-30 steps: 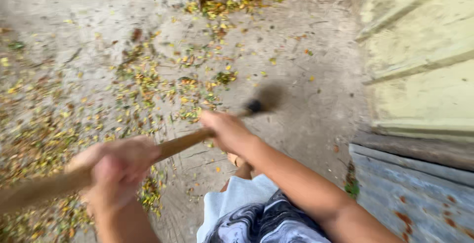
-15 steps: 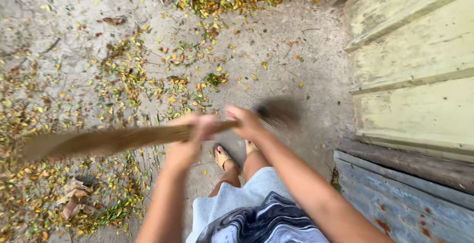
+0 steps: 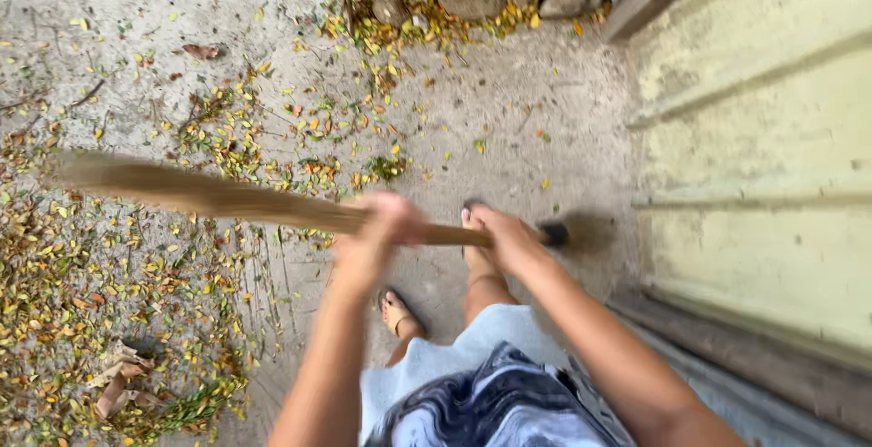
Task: The person sweeps fallen leaves and debris across the outdoor concrete ground using a broom.
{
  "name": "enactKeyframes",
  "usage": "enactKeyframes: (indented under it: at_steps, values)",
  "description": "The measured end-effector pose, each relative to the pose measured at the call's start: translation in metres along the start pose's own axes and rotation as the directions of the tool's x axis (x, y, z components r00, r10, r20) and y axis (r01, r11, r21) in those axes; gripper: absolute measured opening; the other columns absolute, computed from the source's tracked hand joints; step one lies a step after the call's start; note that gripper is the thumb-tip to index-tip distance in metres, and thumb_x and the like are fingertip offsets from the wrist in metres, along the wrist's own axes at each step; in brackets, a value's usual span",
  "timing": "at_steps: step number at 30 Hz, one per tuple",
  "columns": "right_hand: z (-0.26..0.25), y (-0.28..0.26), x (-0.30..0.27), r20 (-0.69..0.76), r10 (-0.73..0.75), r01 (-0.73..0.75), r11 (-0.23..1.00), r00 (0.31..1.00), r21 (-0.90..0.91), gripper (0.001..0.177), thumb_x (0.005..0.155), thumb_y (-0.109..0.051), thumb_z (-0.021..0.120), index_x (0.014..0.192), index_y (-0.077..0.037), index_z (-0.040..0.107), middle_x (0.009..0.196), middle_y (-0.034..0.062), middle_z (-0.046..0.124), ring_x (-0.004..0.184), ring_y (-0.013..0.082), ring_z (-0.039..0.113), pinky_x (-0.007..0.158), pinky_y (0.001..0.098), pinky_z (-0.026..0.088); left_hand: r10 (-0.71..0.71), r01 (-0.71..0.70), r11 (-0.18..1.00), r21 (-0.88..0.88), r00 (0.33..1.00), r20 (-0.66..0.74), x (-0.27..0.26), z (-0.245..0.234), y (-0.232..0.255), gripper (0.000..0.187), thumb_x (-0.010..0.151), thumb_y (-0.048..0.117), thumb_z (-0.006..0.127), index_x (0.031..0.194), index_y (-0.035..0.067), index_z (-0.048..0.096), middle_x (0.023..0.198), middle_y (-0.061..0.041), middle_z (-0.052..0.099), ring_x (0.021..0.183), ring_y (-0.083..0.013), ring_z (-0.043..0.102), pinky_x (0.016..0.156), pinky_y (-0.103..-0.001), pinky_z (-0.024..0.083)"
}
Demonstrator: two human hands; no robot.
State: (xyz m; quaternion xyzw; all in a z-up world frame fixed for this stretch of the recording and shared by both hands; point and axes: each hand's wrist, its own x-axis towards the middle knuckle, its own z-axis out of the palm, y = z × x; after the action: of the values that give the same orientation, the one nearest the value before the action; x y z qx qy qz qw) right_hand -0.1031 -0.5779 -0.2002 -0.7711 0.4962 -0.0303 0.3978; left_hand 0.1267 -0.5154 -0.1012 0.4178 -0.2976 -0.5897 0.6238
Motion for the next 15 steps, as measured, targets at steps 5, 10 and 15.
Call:
enactKeyframes:
  at_steps: [5,10,15]
  values:
    - [-0.010,0.026,0.074,0.023,-0.170,0.157,0.946,0.985,0.283,0.020,0.085,-0.007,0.070,0.100,-0.007,0.057,0.088,0.0085,0.069,0.081,0.0167,0.065,0.071,0.0356,0.051,0.076,0.013,0.871,0.492,0.984,-0.160,0.046,0.028,-0.001,0.036,0.102,0.033,0.062,0.079,0.006,0.069,0.069,-0.004,0.067,0.063,-0.0128,0.063,0.060,-0.031,0.054]
    - [-0.029,-0.099,0.170,-0.041,-0.556,0.518,0.743,0.830,0.424,0.016,0.087,-0.005,0.067,0.092,-0.007,0.052,0.076,0.0085,0.057,0.072,0.0227,0.059,0.063,0.0400,0.046,0.569,-0.495,0.749,0.441,0.821,-0.045,0.056,0.043,0.098,0.034,0.108,0.030,0.063,0.091,0.002,0.060,0.075,-0.011,0.064,0.058,-0.0156,0.057,0.060,-0.032,0.052]
    - [-0.099,-0.096,0.154,-0.033,-0.494,0.477,0.818,0.869,0.320,0.020,0.086,-0.004,0.067,0.097,-0.006,0.051,0.078,0.0144,0.062,0.078,0.0358,0.062,0.066,0.0466,0.044,0.659,-0.631,0.719,0.291,0.752,0.004,0.088,0.062,0.138,0.037,0.107,0.026,0.055,0.075,0.010,0.046,0.054,0.001,0.049,0.038,-0.0098,0.043,0.057,-0.037,0.048]
